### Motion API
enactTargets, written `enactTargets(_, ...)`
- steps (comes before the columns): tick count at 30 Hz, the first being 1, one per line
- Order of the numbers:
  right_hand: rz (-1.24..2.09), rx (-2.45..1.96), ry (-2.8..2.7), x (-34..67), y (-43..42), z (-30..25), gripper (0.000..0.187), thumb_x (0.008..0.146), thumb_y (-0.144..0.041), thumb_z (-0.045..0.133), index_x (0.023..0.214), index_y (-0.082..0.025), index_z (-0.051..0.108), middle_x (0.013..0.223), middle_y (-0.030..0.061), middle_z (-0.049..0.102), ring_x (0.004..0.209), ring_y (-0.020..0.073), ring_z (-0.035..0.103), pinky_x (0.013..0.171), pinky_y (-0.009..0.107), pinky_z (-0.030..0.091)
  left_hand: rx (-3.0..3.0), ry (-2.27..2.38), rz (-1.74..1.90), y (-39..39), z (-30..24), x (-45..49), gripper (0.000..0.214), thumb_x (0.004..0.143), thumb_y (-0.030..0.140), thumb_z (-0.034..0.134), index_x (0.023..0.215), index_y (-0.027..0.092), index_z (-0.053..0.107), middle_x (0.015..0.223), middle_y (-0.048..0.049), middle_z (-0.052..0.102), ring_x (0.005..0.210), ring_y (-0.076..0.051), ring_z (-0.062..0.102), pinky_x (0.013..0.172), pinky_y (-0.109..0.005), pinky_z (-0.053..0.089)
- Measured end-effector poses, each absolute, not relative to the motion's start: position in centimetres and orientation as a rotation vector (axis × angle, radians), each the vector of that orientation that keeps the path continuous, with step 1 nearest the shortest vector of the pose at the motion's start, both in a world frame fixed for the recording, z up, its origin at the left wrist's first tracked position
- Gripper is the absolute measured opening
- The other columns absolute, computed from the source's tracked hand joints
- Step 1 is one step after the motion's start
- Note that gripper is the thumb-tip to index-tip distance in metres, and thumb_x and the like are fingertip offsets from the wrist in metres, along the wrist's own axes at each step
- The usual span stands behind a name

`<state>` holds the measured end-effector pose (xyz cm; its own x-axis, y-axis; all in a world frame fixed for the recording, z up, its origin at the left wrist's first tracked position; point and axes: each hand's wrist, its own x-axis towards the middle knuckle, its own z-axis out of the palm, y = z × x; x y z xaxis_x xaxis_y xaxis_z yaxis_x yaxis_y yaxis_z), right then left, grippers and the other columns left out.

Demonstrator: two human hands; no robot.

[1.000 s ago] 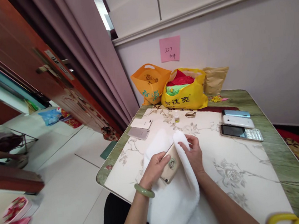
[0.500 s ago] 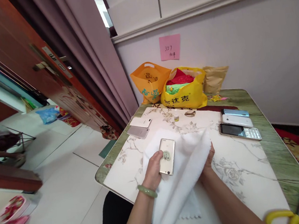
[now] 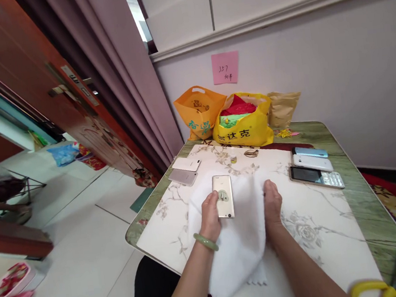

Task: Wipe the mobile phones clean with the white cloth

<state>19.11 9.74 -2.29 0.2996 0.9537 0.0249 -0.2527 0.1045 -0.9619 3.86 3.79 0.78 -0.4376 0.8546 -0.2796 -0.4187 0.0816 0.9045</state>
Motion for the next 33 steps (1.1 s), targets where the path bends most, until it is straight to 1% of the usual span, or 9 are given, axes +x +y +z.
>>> enactTargets(5, 0.961, -1.059, -1.192, 17.3, 8.7, -1.4, 0.041, 0.090, -0.051, 0.044, 0.097, -0.016, 0.066, 0.106, 0.0088, 0.064, 0.104, 0.0213, 0.056, 0.095, 0.036, 0.041, 0.601, 1.222, 1.502, 3.2, 0.6, 4.9, 0.039, 0.077, 0.053, 0.065, 0.086, 0.014, 0.067, 0.078, -0.0047, 0.068, 0.070, -0.017, 0.060, 0.068, -0.028, 0.046)
enactTargets(8, 0.857, -1.082, -1.242, 16.6, 8.0, -0.9, 0.035, 0.089, -0.047, 0.051, 0.106, -0.019, 0.064, 0.109, 0.0079, 0.061, 0.093, 0.0185, 0.058, 0.083, 0.033, 0.048, 0.748, 1.229, 1.469, 2.5, 0.6, 4.8, 0.034, 0.082, 0.050, 0.060, 0.079, 0.016, 0.064, 0.076, -0.0028, 0.065, 0.069, -0.016, 0.056, 0.069, -0.028, 0.044)
enactTargets(11, 0.688, -1.188, -1.217, 16.4, 7.6, -0.7, 0.041, 0.081, -0.044, 0.065, 0.114, -0.020, 0.059, 0.103, 0.0053, 0.060, 0.075, 0.0149, 0.057, 0.064, 0.028, 0.049, 0.855, 1.280, 1.419, 2.1, 0.6, 4.6, 0.035, 0.085, 0.049, 0.057, 0.071, 0.017, 0.059, 0.071, -0.0009, 0.060, 0.067, -0.015, 0.051, 0.067, -0.026, 0.042)
enactTargets(13, 0.545, -1.209, -1.295, 16.5, 7.5, -0.7, 0.036, 0.078, -0.043, 0.068, 0.107, -0.021, 0.061, 0.098, 0.0043, 0.061, 0.076, 0.0155, 0.057, 0.065, 0.028, 0.048, 0.910, 1.297, 1.391, 2.0, 0.5, 4.5, 0.036, 0.087, 0.049, 0.055, 0.070, 0.017, 0.056, 0.069, 0.0001, 0.056, 0.067, -0.014, 0.048, 0.065, -0.025, 0.040)
enactTargets(17, 0.363, -1.208, -1.590, 16.9, 7.5, -0.7, 0.019, 0.085, -0.040, 0.062, 0.083, -0.023, 0.071, 0.084, 0.0031, 0.063, 0.079, 0.0164, 0.058, 0.072, 0.028, 0.044, 0.972, 1.290, 1.346, 2.0, 0.0, 4.3, 0.037, 0.088, 0.051, 0.052, 0.073, 0.017, 0.052, 0.069, 0.0013, 0.050, 0.065, -0.013, 0.044, 0.062, -0.025, 0.038)
enactTargets(21, 0.546, -1.246, -1.616, 17.0, 7.1, -0.5, 0.027, 0.088, -0.043, 0.057, 0.084, -0.021, 0.071, 0.065, -0.0009, 0.060, 0.060, 0.0126, 0.054, 0.062, 0.025, 0.040, 0.946, 1.333, 1.387, 1.9, -0.4, 4.2, 0.039, 0.087, 0.053, 0.052, 0.070, 0.018, 0.050, 0.067, 0.0017, 0.047, 0.063, -0.012, 0.041, 0.060, -0.025, 0.036)
enactTargets(26, 0.945, -1.403, -1.423, 17.1, 7.2, 0.2, 0.044, 0.083, -0.058, 0.056, 0.061, -0.020, 0.057, 0.053, -0.0033, 0.052, 0.052, 0.0123, 0.046, 0.054, 0.025, 0.038, 0.958, 1.366, 1.402, 1.5, 0.2, 4.1, 0.037, 0.087, 0.051, 0.052, 0.070, 0.019, 0.049, 0.067, 0.0022, 0.045, 0.063, -0.012, 0.040, 0.058, -0.025, 0.035)
enactTargets(29, 0.993, -1.505, -1.409, 17.4, 7.6, 0.3, 0.043, 0.072, -0.061, 0.066, 0.065, -0.019, 0.059, 0.056, -0.0024, 0.056, 0.054, 0.0140, 0.047, 0.053, 0.026, 0.037, 0.999, 1.346, 1.356, 1.4, 0.5, 4.1, 0.037, 0.087, 0.049, 0.053, 0.067, 0.018, 0.046, 0.064, 0.0036, 0.040, 0.061, -0.011, 0.037, 0.058, -0.025, 0.033)
enactTargets(33, 1.189, -1.316, -1.298, 17.4, 7.8, -0.1, 0.042, 0.071, -0.057, 0.068, 0.081, -0.015, 0.067, 0.071, 0.0027, 0.067, 0.063, 0.0165, 0.054, 0.058, 0.027, 0.042, 0.979, 1.306, 1.312, 1.6, 0.4, 3.9, 0.038, 0.085, 0.048, 0.056, 0.065, 0.018, 0.046, 0.061, 0.0041, 0.040, 0.059, -0.011, 0.035, 0.056, -0.024, 0.030)
